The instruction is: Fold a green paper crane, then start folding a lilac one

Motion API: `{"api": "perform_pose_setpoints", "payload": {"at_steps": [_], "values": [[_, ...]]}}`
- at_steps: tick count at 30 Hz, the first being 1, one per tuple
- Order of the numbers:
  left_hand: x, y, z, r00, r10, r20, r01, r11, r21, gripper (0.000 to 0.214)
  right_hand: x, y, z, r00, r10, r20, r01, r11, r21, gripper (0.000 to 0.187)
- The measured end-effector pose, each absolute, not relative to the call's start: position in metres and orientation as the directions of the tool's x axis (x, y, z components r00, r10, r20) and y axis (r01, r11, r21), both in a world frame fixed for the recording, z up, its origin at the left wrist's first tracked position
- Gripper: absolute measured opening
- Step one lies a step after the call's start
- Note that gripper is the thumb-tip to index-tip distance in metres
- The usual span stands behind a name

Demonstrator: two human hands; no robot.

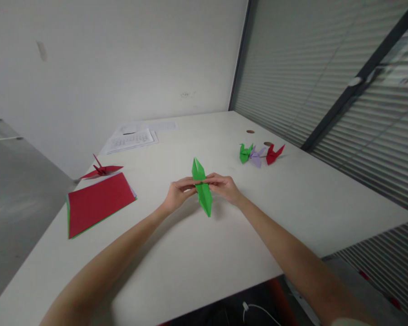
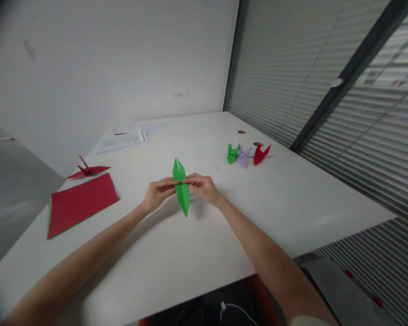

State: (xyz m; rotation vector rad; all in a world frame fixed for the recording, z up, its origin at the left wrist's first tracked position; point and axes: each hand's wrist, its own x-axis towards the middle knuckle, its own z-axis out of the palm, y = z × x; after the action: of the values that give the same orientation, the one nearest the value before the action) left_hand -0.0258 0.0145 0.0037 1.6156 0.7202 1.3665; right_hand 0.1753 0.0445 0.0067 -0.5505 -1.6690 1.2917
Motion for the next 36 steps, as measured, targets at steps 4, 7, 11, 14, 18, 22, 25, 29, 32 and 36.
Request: {"api": "perform_pose_setpoints", "payload": {"at_steps": [4,7,11,14,18,22,25,29,32,36], "values": [[-0.028,0.013,0.006,0.264,0.81,0.523,0.051,-0.553,0.831,0.024,0.176,0.043,0.009,-0.461,0.796,0.393,-0.156,0.363,-0.919,0.018],[-0.029,0.013,0.006,0.253,0.796,0.551,0.109,-0.589,0.801,0.018,0.176,0.043,0.011,-0.462,0.794,0.394,-0.128,0.38,-0.916,0.017],[-0.027,0.015,0.004,0.208,0.815,0.541,-0.016,-0.551,0.835,0.012,0.175,0.043,0.01,-0.478,0.793,0.379,-0.12,0.368,-0.922,0.019],[-0.025,0.016,0.003,0.191,0.844,0.501,-0.109,-0.489,0.865,0.014,0.174,0.043,0.009,-0.479,0.794,0.375,-0.125,0.361,-0.924,0.022],[-0.024,0.016,0.003,0.173,0.854,0.491,-0.069,-0.487,0.871,0.017,0.175,0.044,0.008,-0.469,0.789,0.398,-0.128,0.385,-0.914,0.022],[-0.025,0.016,0.003,0.116,0.882,0.457,-0.049,-0.454,0.889,0.018,0.175,0.044,0.007,-0.479,0.781,0.401,-0.129,0.389,-0.912,0.023],[-0.024,0.014,0.004,0.078,0.907,0.415,-0.086,-0.408,0.909,0.017,0.174,0.044,0.006,-0.493,0.776,0.393,-0.143,0.373,-0.917,0.025],[-0.02,0.01,0.007,0.035,0.927,0.375,-0.14,-0.367,0.92,0.019,0.17,0.043,0.005,-0.459,0.796,0.395,-0.169,0.358,-0.918,0.024],[-0.017,0.008,0.01,0.051,0.934,0.354,-0.157,-0.343,0.926,0.022,0.166,0.043,0.002,-0.391,0.83,0.397,-0.199,0.345,-0.917,0.017],[-0.015,0.006,0.013,0.04,0.943,0.33,-0.136,-0.322,0.937,0.024,0.161,0.04,0.001,-0.298,0.871,0.391,-0.225,0.334,-0.915,0.015]]}}
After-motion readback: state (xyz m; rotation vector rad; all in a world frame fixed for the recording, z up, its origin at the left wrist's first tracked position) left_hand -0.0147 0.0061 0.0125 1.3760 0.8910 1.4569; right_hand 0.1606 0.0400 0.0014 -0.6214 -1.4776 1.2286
